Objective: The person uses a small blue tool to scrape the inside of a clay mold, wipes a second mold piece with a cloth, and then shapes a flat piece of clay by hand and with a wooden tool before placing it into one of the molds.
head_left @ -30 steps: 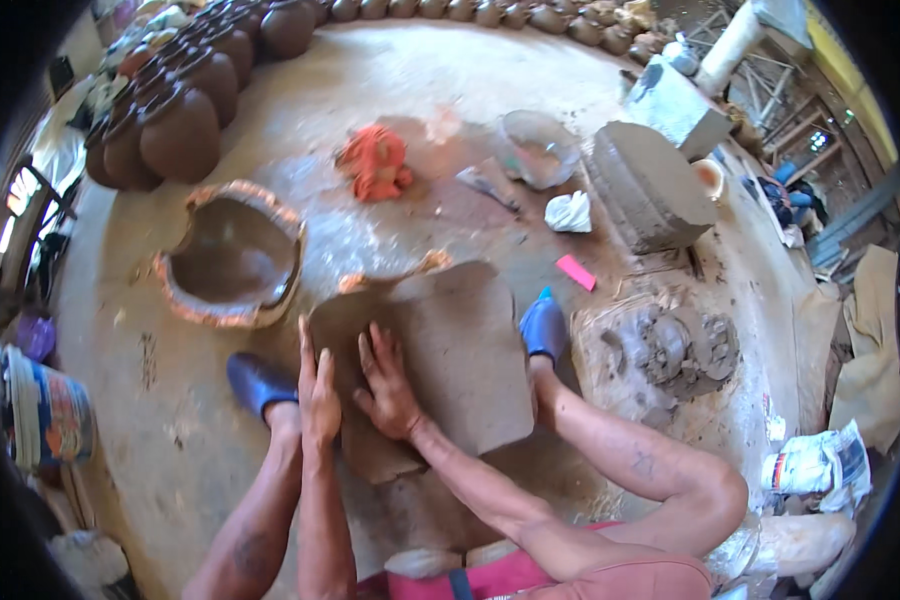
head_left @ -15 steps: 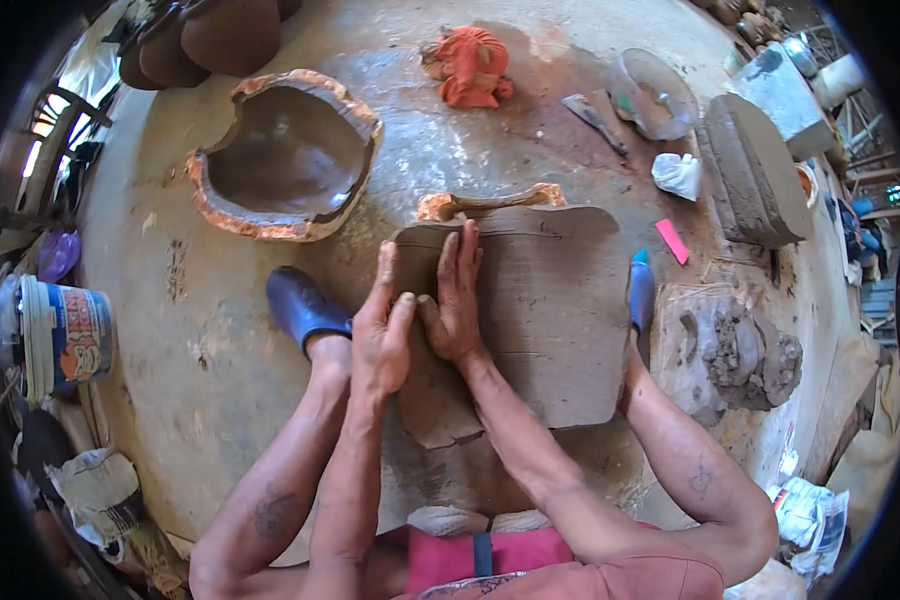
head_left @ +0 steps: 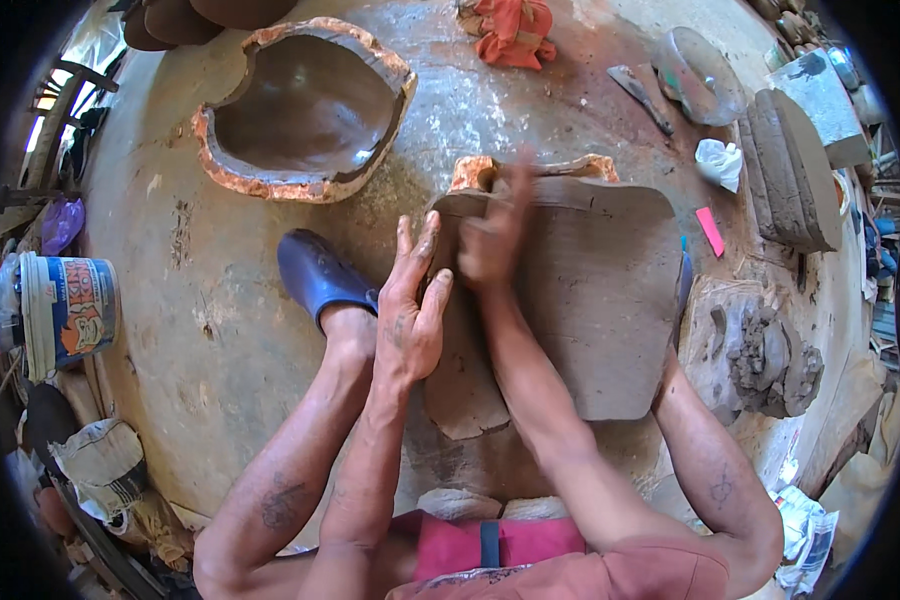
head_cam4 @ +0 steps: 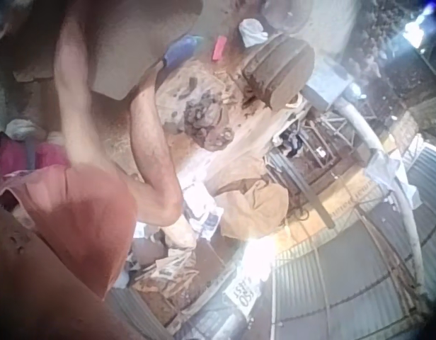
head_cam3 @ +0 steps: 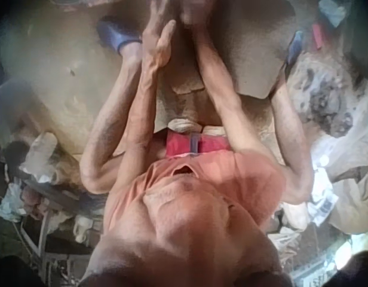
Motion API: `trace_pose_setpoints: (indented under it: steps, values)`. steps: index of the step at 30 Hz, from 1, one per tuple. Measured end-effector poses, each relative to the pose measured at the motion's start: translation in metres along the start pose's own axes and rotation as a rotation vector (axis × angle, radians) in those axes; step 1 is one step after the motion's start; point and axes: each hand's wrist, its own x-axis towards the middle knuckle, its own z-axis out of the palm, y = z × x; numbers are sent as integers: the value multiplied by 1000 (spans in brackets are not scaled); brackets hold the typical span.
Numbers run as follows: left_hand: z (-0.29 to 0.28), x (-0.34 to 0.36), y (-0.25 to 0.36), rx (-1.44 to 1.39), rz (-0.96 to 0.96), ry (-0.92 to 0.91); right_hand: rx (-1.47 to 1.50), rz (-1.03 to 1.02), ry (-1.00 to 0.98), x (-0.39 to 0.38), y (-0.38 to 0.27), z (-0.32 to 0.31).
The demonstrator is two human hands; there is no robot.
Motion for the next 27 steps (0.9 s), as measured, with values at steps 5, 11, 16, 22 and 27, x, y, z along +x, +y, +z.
trace_pose_setpoints:
  steps: [5,11,16,22,27]
  values:
    - [-5,0,-3,-66,-39,-3,170,-13,34,8,-14,-7]
    - [-2,9,-7,-139,-48,11,-122,-131,103,15,14,15]
    - [1,9,4,-106,-65,10,94,-98,465,29,8,-7]
    - [10,5,9,-73,-61,-8,182,-25,282,51,23,-6]
    - [-26,-1,-16,0,-108,-8,466,124,47,47,20,34]
